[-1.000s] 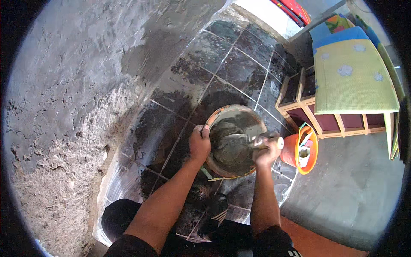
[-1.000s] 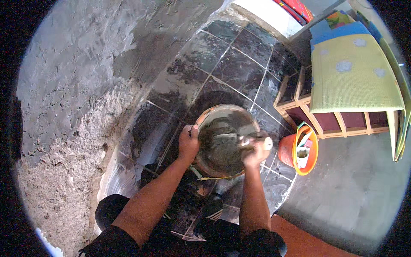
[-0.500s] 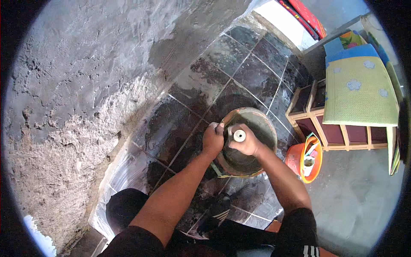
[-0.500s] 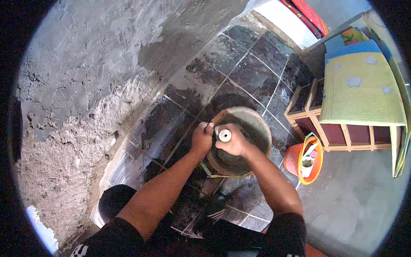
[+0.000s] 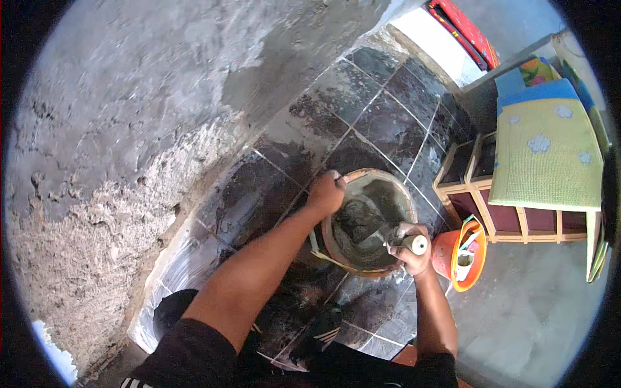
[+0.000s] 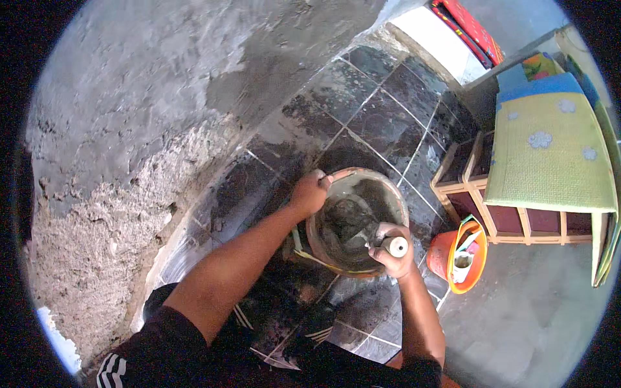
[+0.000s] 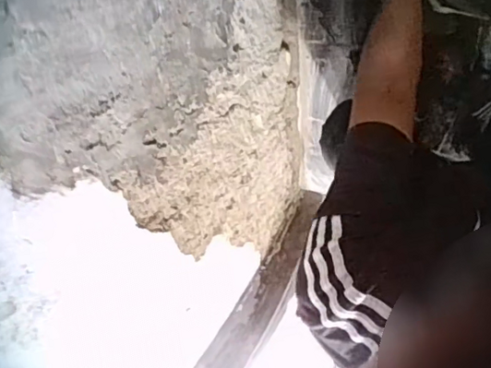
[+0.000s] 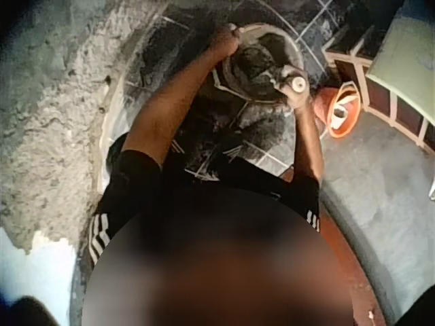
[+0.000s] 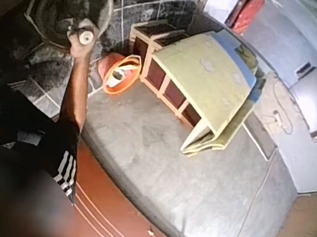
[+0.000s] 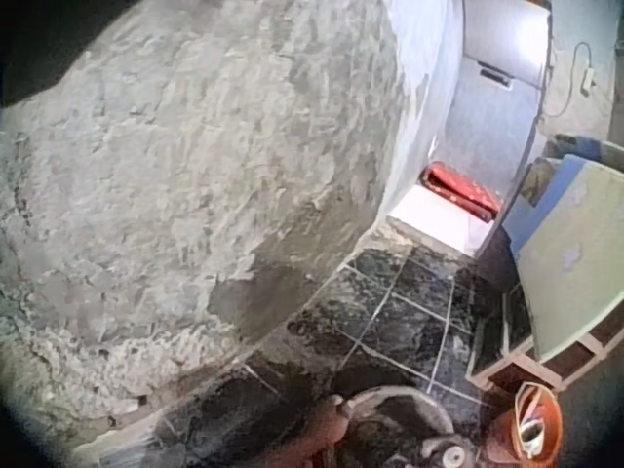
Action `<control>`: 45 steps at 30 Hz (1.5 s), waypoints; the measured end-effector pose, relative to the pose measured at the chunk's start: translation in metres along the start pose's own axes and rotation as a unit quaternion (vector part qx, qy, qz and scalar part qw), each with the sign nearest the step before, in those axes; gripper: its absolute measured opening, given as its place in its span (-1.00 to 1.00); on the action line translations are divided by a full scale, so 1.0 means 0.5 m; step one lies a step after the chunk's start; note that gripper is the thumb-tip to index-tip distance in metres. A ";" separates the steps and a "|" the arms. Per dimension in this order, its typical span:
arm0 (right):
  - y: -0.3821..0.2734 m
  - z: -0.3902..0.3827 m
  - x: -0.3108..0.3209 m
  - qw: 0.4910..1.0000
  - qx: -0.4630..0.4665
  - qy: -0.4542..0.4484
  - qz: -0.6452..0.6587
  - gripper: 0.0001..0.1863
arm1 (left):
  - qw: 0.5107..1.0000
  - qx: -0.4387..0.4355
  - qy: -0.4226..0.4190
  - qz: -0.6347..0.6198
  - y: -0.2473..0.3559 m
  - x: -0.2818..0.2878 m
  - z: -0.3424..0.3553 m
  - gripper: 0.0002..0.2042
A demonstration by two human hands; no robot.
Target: Applying and smoothing plaster or cement onto a wall using a trowel.
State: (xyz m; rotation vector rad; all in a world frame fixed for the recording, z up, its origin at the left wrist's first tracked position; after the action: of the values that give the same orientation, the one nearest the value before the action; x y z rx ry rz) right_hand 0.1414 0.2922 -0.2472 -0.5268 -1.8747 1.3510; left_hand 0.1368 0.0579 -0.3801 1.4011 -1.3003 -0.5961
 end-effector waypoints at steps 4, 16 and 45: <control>-0.006 -0.004 0.052 0.992 0.049 0.112 0.032 -0.55 | 0.995 -0.018 -0.071 0.073 0.030 -0.028 0.111 -0.63; 0.096 -0.039 0.112 0.773 0.200 0.595 0.098 -0.90 | 0.982 -0.106 -0.148 0.044 0.078 -0.070 0.211 -0.62; 0.184 -0.079 0.056 0.921 0.134 0.361 0.063 -0.64 | 0.970 -0.153 0.041 0.182 0.162 0.046 0.087 -0.62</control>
State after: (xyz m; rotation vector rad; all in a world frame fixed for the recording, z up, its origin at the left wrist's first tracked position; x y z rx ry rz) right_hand 0.1453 0.3690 -0.3172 -0.8709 -1.0528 1.2347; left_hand 0.0744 0.0357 -0.3122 0.8968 -1.2960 -0.4592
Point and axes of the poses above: each hand's wrist, its own z-axis towards the middle knuckle, its own x-axis out of the back of the hand, y = z × x, the point moved 9 cm from there along z, towards the middle knuckle, and after that the axes turned 7 degrees about -z, right-handed, at the moved point
